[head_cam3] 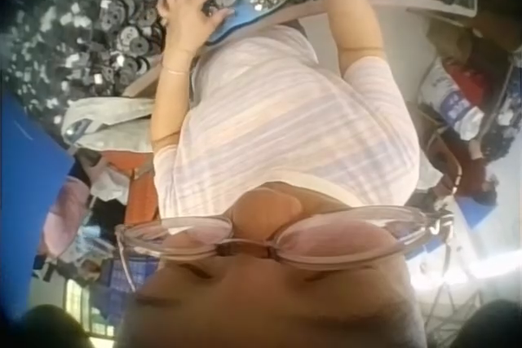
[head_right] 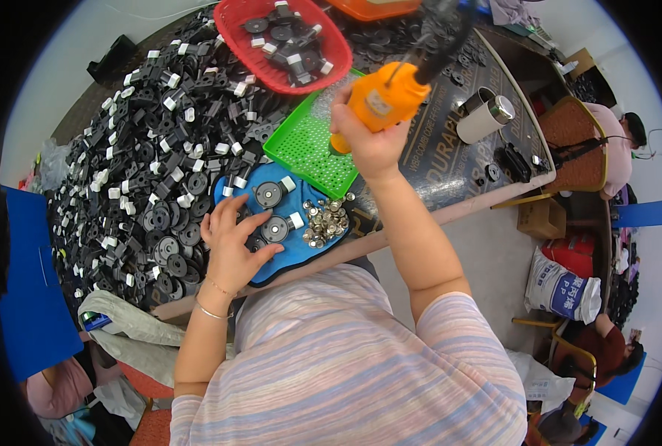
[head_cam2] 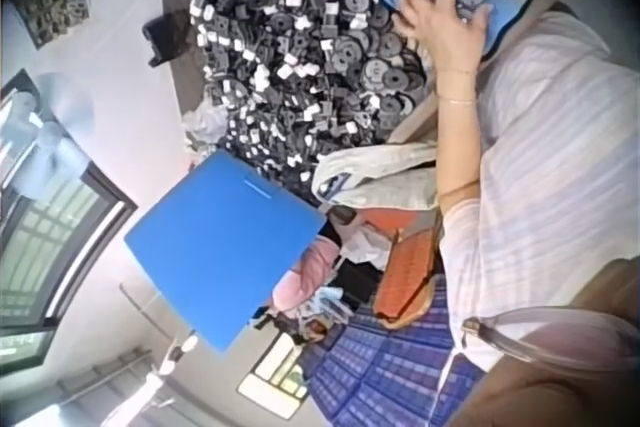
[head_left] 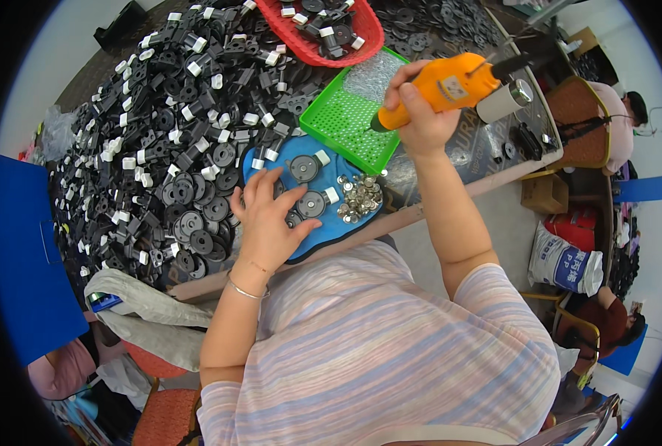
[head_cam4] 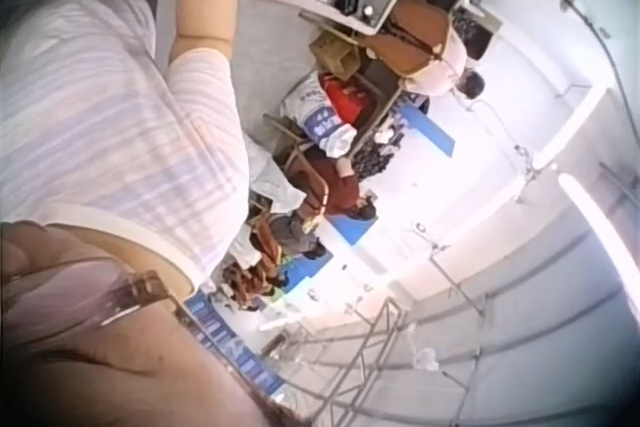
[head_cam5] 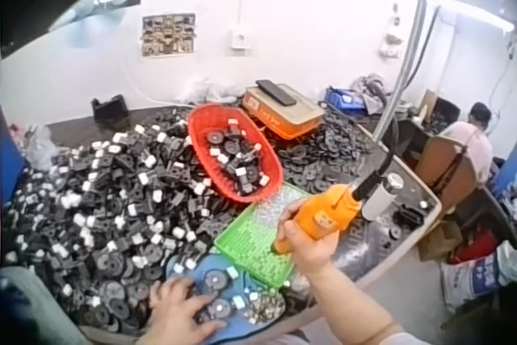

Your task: Assembling small mechanical components at a workbench using an electric screwdriver.

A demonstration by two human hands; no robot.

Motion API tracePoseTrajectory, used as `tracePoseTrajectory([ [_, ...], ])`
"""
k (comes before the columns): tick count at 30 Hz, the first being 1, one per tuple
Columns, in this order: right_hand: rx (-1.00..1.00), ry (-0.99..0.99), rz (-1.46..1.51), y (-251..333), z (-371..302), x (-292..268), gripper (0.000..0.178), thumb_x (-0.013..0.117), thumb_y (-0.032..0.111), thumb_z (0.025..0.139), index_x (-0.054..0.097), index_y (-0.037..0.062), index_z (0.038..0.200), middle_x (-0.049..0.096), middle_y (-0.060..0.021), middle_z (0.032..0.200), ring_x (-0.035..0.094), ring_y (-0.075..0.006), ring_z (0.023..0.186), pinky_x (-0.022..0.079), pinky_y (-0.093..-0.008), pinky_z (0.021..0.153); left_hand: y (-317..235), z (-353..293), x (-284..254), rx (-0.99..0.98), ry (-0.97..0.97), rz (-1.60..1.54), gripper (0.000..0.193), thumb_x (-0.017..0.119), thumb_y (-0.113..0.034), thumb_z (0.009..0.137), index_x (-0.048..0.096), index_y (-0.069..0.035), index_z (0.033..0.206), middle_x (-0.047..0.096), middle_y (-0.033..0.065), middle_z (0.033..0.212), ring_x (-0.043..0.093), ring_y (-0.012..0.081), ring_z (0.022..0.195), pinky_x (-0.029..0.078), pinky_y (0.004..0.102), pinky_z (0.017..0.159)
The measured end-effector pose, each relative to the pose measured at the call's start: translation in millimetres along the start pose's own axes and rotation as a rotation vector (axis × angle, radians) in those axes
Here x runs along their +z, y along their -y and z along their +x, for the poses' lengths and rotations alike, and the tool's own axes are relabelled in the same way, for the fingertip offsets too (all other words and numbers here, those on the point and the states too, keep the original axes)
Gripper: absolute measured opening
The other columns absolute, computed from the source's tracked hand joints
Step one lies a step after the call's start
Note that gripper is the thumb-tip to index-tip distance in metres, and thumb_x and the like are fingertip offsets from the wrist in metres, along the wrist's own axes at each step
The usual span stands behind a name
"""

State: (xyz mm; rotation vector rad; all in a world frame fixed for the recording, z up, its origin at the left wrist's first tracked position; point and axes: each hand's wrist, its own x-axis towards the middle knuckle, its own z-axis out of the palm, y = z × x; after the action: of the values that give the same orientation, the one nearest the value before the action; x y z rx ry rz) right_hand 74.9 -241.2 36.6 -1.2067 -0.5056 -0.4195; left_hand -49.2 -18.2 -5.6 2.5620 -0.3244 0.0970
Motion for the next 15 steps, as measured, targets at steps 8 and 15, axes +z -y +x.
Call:
tracePoseTrajectory([
  [8, 0.054, 0.174, 0.224, 39.6, -19.1, 23.1, 0.030, 0.062, 0.016, 0.083, 0.046, 0.0012, 0.105, 0.053, -0.0144, 0.089, 0.056, -0.0189, 0.065, 0.049, -0.0320, 0.060, 1.4, 0.2, 7.9, -0.038, -0.021, -0.042, 0.050, 0.083, -0.031, 0.056, 0.069, -0.018, 0.102, 0.045, 0.0093, 0.131, 0.032, 0.0305, 0.128, 0.012, 0.0551, 0.103],
  [15, 0.139, 0.387, 0.184, 36.5, -44.1, 56.9, 0.033, 0.068, 0.009, 0.077, 0.047, -0.0011, 0.100, 0.053, -0.0149, 0.088, 0.057, -0.0164, 0.064, 0.049, -0.0254, 0.057, -6.6, 4.5, 5.6, -0.097, 0.002, -0.037, 0.050, 0.084, -0.026, 0.055, 0.069, -0.018, 0.101, 0.042, 0.0096, 0.137, 0.027, 0.0326, 0.133, 0.013, 0.0569, 0.104],
])
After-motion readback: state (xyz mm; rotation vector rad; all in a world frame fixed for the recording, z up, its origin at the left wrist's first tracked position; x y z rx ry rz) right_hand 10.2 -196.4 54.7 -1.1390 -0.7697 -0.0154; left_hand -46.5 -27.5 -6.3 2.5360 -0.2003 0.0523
